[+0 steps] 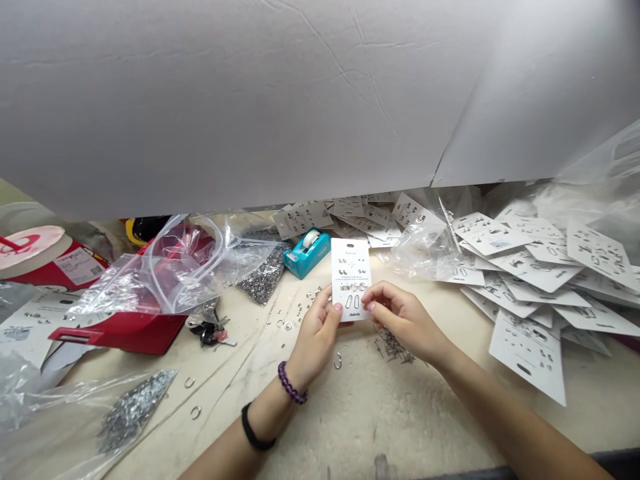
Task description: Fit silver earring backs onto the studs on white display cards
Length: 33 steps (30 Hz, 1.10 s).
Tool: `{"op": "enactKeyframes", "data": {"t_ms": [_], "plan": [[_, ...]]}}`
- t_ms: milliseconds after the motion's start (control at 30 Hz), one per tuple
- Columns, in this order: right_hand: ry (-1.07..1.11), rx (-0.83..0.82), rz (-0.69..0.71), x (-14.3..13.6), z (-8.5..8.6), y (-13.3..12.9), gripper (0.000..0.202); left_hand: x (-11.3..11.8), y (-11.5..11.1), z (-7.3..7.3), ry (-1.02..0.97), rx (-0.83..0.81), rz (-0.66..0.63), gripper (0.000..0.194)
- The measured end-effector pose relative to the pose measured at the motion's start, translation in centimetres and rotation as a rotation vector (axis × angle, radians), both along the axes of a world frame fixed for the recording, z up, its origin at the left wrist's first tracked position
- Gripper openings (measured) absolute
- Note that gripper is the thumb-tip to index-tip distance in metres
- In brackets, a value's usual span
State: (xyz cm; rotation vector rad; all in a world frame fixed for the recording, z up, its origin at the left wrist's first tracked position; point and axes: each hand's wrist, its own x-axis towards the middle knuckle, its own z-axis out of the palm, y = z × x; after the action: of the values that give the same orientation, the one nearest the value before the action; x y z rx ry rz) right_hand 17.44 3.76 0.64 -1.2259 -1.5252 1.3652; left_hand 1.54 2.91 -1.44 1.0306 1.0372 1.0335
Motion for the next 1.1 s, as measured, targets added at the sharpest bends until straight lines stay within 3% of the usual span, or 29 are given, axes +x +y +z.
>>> {"op": "enactKeyframes", "data": {"t_ms": [567, 1100], "plan": [[0.079, -0.015, -0.089, -0.25, -0.4, 0.02, 0.019, 0.13, -0.3, 0.0, -0.03, 0.03, -0.022, 0.042], [-0.097, 0.113, -0.072, -0.21, -0.4, -0.25, 0.019, 0.25, -0.41, -0.07, 0.009, 0.083, -0.061, 0.042]]}}
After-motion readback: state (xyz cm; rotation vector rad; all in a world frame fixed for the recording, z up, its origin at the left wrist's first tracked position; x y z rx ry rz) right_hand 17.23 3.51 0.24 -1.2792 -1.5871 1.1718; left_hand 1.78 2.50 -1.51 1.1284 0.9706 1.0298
